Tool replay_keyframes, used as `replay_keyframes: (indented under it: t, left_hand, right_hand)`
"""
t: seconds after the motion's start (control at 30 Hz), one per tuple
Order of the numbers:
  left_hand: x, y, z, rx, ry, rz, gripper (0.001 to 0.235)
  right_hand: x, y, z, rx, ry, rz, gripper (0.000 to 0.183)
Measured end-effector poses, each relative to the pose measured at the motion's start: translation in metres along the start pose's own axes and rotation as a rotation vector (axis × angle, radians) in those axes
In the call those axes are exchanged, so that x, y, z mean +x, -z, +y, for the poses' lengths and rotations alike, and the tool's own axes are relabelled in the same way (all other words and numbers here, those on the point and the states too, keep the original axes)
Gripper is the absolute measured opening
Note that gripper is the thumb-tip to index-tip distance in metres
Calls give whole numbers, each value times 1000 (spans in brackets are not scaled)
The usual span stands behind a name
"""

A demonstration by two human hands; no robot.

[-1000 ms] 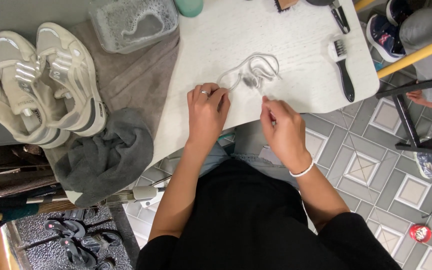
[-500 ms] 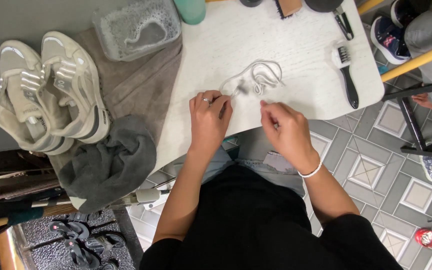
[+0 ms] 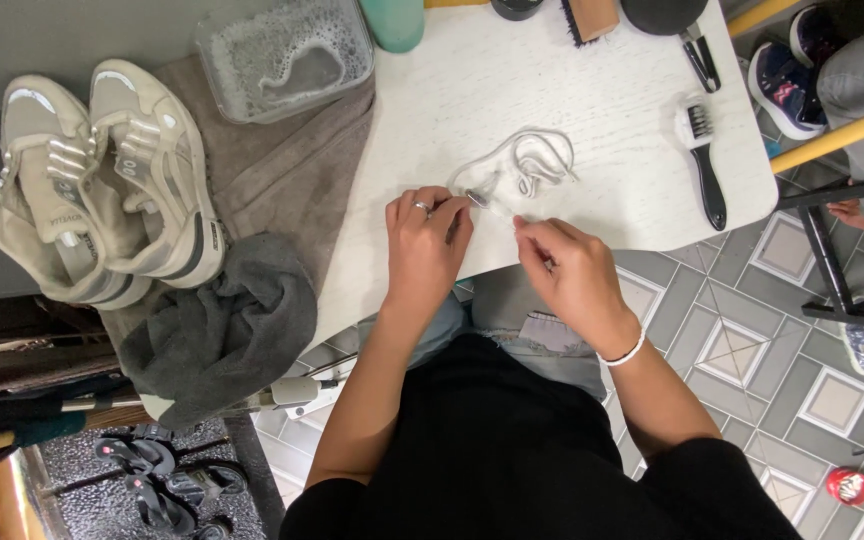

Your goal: The person scrubs white shoelaces with a toothbrush on a white table. They repeatedly dip the toothbrush into a container of soapy water and continue scrubbing the laces.

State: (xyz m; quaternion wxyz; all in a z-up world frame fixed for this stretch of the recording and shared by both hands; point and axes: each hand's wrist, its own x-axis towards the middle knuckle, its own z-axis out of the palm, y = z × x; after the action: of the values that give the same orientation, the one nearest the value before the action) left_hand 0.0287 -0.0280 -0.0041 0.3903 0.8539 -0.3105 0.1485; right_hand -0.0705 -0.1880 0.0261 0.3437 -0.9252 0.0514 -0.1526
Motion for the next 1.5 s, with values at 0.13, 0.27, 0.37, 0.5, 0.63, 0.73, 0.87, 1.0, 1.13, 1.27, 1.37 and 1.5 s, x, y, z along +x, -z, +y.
replay_keyframes:
  t: [0.13,0.27,0.37,0.5,0.63,0.73,0.87,1.0,1.13,1.27,1.37,1.5]
  left_hand:
    - [0,-1,0,10,-7,8,4]
    - [3,0,1,12,-14,-2,5]
    - [2,-1,3,24,2,9,5]
    - [2,-1,3,34,-3,22,5]
    - [0,-3,1,20,10,27,4]
    - [0,-5,1,15,-2,23,4]
    - [-1,-3,1,22,0,26,5]
    - [-3,-6,-2,20,-2,25,4]
    - [0,-2,2,25,0,14,4]
    - [-2,-4,0,20,5,22,3]
    - [-2,-4,0,16,-4,29,4]
    - [-3,-5,-1,24,-6,38,4]
  right_hand:
    - [4,7,4,-28,1,94,9]
    - [4,7,-2,20,12,68,10]
    - [3,7,-2,-5,22,77,10]
    - [3,5,-11,-26,-14,101,11]
    - [2,1,-6,-32,-20,115,11]
    - [2,5,-12,-22,2,78,8]
    - [-3,0,-7,-23,-22,100,9]
    - [-5,4,7,-38,-38,131,10]
    - [-5,2,-7,2,-19,56,7]
    - [-3,2,-7,26,-39,94,8]
    - [-4,4,-2,12,-40,90,8]
    - [-1,1,-12,83,-44,39,10]
